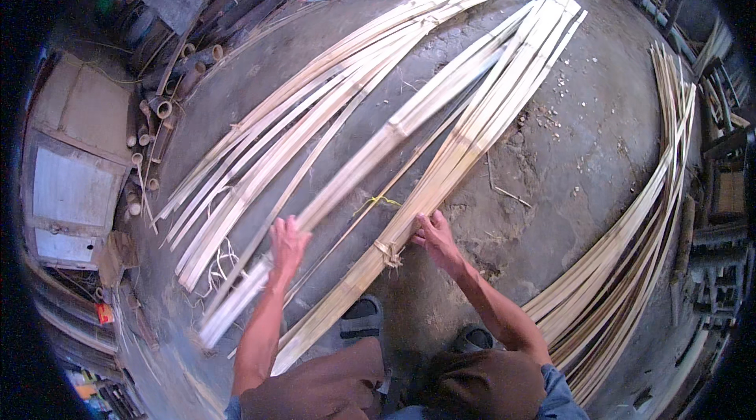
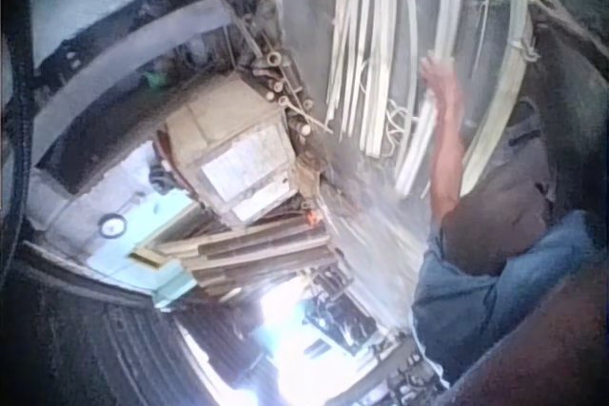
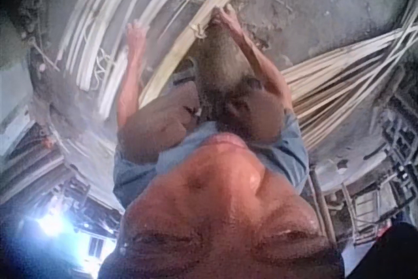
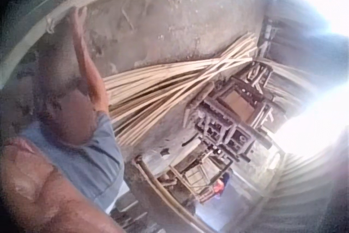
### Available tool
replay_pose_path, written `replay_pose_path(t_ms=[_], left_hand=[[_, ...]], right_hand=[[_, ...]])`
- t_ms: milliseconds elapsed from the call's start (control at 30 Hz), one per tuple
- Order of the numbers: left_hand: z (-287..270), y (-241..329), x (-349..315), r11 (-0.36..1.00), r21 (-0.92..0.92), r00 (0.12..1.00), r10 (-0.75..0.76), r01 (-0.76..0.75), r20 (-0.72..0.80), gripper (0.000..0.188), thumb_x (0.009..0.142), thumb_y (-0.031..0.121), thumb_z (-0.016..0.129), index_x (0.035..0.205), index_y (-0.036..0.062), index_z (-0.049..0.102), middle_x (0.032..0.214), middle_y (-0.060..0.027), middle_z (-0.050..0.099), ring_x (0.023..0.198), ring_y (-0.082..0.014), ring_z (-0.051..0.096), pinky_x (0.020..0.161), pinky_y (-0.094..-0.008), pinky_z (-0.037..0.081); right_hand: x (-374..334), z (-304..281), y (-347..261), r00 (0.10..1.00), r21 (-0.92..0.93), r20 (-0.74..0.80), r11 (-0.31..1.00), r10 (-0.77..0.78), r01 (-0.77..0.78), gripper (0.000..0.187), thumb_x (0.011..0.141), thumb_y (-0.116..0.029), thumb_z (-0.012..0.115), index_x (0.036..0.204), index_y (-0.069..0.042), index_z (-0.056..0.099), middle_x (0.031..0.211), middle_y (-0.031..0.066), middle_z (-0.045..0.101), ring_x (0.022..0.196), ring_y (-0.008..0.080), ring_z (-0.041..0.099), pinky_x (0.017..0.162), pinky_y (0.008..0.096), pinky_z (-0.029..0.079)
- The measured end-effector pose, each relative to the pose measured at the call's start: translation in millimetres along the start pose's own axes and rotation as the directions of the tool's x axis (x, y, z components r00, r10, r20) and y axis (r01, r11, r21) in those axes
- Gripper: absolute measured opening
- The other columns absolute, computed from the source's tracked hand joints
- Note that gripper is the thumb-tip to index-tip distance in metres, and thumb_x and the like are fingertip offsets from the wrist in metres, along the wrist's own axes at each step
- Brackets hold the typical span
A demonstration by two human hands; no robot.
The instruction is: The person gathers thin bamboo strips from a pile, unties a bundle, and arranges the strips on the floor into neat parallel rows. The person repeatedly picks up, aligns, and places the strips to form organized stacks.
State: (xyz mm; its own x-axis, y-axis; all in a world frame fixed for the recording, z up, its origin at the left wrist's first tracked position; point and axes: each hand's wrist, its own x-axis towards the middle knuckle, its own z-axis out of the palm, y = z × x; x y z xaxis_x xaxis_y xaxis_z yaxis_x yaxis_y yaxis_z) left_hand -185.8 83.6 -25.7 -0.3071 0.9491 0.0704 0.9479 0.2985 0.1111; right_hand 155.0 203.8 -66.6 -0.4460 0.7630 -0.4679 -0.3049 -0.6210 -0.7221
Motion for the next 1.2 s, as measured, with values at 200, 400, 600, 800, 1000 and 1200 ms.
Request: replay_pose_path(t_ms=[200, 400, 600, 800, 1000, 1200], left_hand=[[-83, -24, 50, 0.991, -0.122, 0.998, -0.042, 0.047, 0.042, 0.045, 0.076, 0.034, 0.077, 0.102, 0.0034, 0.057, 0.100, -0.0229, 0.063, 0.093, -0.0426, 0.061, 0.077, -0.0505, 0.048], [-124, 69, -38, 0.927, -0.275, 0.937, -0.165, 0.254, 0.308, 0.051, 0.073, 0.048, 0.077, 0.097, 0.0060, 0.061, 0.081, -0.0214, 0.067, 0.083, -0.0423, 0.065, 0.071, -0.0522, 0.049], [-109, 77, -118, 0.893, -0.377, 0.968, -0.203, 0.246, 0.149, 0.049, 0.073, 0.044, 0.078, 0.094, 0.0047, 0.058, 0.080, -0.0186, 0.066, 0.076, -0.0412, 0.065, 0.066, -0.0482, 0.050], [-125, 47, -140, 0.814, -0.538, 0.970, -0.241, 0.220, 0.033, 0.039, 0.072, 0.021, 0.082, 0.095, 0.0021, 0.057, 0.078, -0.0169, 0.064, 0.071, -0.0380, 0.063, 0.063, -0.0434, 0.048], [-161, 44, -103, 0.897, -0.371, 0.956, -0.285, 0.241, -0.069, 0.038, 0.076, 0.017, 0.077, 0.102, -0.0013, 0.056, 0.078, -0.0242, 0.060, 0.075, -0.0438, 0.060, 0.066, -0.0485, 0.046], [-177, -1, -16, 0.968, -0.233, 0.957, -0.156, 0.098, -0.244, 0.039, 0.084, 0.027, 0.070, 0.109, -0.0009, 0.059, 0.083, -0.0250, 0.062, 0.073, -0.0443, 0.059, 0.067, -0.0480, 0.045]], right_hand=[[6, -13, -39, 0.998, -0.647, 0.028, 0.762, 0.065, -0.031, 0.036, 0.101, -0.031, 0.051, 0.095, 0.003, 0.060, 0.073, 0.0044, 0.063, 0.063, 0.0126, 0.062, 0.054, 0.0273, 0.050], [29, 49, -100, 0.991, 0.023, -0.128, 0.998, -0.047, 0.050, 0.047, 0.101, -0.045, 0.043, 0.117, -0.003, 0.055, 0.106, 0.0112, 0.064, 0.090, 0.0189, 0.063, 0.076, 0.0357, 0.050], [-15, 123, -124, 0.959, -0.016, 0.026, 0.960, -0.281, 0.281, 0.037, 0.103, -0.035, 0.043, 0.126, -0.006, 0.044, 0.108, 0.0082, 0.060, 0.092, 0.0163, 0.063, 0.076, 0.0329, 0.054], [-50, 169, -140, 0.867, -0.054, 0.256, 0.889, -0.427, 0.454, 0.036, 0.103, -0.024, 0.045, 0.133, -0.004, 0.040, 0.111, 0.0098, 0.060, 0.096, 0.0178, 0.062, 0.082, 0.0339, 0.054], [-43, 165, -165, 0.802, -0.439, 0.414, 0.676, -0.431, 0.591, 0.037, 0.103, -0.026, 0.046, 0.129, 0.000, 0.052, 0.103, 0.0084, 0.063, 0.093, 0.0133, 0.060, 0.079, 0.0279, 0.050], [-49, 99, -136, 0.882, -0.525, 0.266, 0.708, -0.390, 0.472, 0.029, 0.098, -0.021, 0.055, 0.117, 0.000, 0.060, 0.097, 0.0122, 0.067, 0.088, 0.0189, 0.063, 0.079, 0.0315, 0.051]])
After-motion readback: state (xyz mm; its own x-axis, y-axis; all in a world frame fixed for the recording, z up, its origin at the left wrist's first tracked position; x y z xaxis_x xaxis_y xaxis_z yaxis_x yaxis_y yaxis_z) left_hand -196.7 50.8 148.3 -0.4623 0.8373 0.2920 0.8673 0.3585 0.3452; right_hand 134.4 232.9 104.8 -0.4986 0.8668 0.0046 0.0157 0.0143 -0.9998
